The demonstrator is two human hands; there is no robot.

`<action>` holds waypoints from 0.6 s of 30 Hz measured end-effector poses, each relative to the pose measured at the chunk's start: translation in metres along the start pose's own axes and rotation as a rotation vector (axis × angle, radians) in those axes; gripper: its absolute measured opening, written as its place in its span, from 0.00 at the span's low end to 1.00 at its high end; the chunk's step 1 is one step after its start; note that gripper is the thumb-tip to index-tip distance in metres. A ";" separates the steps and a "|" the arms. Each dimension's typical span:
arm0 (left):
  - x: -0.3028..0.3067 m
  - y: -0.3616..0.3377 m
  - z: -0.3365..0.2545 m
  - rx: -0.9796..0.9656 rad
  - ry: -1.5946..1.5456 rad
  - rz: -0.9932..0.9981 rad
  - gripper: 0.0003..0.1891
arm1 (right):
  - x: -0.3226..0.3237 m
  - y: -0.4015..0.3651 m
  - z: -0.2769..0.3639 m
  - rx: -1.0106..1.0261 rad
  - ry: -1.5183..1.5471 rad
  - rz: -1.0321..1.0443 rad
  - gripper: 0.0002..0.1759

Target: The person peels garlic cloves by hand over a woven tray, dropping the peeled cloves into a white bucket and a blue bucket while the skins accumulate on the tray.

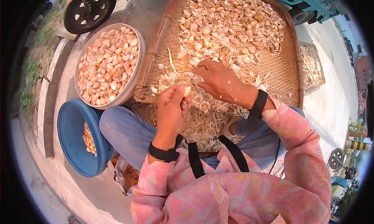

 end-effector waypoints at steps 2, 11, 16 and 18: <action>0.013 0.007 -0.006 0.035 -0.108 -0.096 0.10 | 0.008 0.022 -0.015 0.069 -0.045 -0.190 0.11; 0.026 0.045 -0.018 -0.005 0.032 -0.110 0.14 | -0.029 0.070 -0.057 -0.037 0.057 -0.076 0.05; 0.000 0.069 -0.014 -0.057 0.275 -0.124 0.13 | -0.003 0.042 -0.036 -0.110 0.140 -0.162 0.05; -0.007 0.072 -0.010 -0.042 0.368 -0.076 0.12 | 0.005 0.032 -0.031 -0.134 0.216 -0.206 0.05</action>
Point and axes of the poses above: each hand's wrist, its own y-axis towards the middle knuckle, its own x-axis out of the back of the hand, z = x × y, the point moved 4 cm from there along y, towards the middle knuckle, and after that the axes turned 2 degrees about y, right-handed, at the moved point
